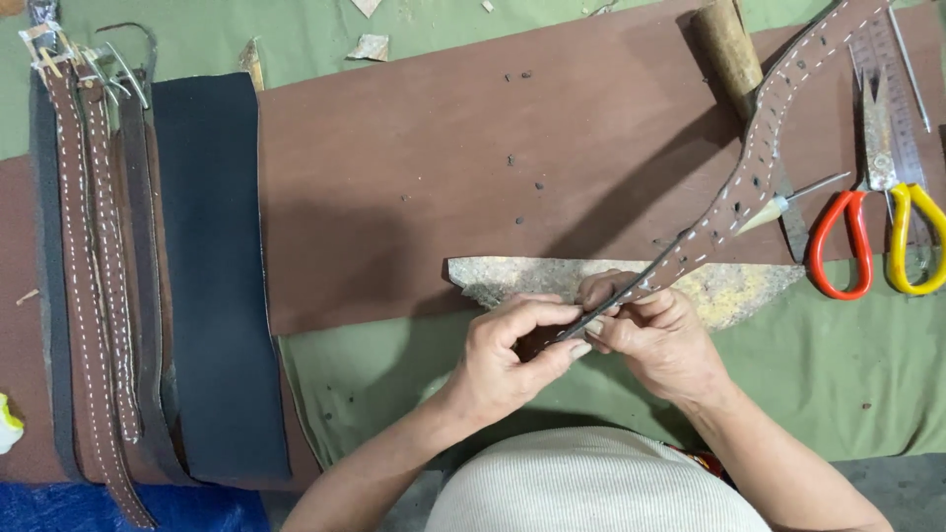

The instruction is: Trimming a leather strap with scissors, punching a series of holes using a hollow punch and mallet, and cleaning the holes with an awl.

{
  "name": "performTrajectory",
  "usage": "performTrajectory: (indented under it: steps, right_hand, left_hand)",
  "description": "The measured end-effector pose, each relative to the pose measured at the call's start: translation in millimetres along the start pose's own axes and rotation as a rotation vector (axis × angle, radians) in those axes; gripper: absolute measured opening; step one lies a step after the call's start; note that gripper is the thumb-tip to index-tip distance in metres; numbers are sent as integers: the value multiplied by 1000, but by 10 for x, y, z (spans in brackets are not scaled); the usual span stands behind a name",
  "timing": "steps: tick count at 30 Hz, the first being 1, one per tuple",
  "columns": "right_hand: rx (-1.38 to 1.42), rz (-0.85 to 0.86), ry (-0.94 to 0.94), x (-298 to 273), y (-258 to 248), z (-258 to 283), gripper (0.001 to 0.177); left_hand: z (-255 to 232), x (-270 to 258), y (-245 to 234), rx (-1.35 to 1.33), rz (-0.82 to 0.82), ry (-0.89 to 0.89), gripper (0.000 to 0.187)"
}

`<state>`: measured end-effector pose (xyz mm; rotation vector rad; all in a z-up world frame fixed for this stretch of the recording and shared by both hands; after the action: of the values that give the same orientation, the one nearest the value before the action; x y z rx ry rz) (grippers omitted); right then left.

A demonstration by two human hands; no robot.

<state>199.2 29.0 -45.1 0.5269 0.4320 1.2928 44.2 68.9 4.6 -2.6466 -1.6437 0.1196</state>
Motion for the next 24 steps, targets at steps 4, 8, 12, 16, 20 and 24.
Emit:
performTrajectory:
  steps: [4,8,12,16,20,24]
  right_hand:
    - [11,-59,21,-61,-32,-72,25]
    - [1,-91,60,-183,-122,-193,24]
    - [244,-32,286,-211,-34,-127,27]
    - [255,-36,298,-248,-18,-104,13]
    - [216,-84,359,-310,-95,-146,5]
    - [223,69,309,-237,79,75,20]
  left_hand:
    - [-230,2,-33,186,-65,140,23]
    - [-435,-41,12,402,-54,326,25]
    - [-484,-121,88,587,62,449,44]
    - [-613,-140,113,601,45,554,41]
    - [-615,-128,97,617,57,569,44]
    - [-656,-100,43,647,61,579,43]
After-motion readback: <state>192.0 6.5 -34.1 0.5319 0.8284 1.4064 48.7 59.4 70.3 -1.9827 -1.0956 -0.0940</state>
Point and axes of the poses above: each hand's wrist, its own x-axis towards the middle knuckle, its own y-axis out of the palm, z = x × y, the point moved 8 cm from there along x, towards the middle knuckle, and after that the axes turned 8 degrees about -y, right-handed, at the moved point
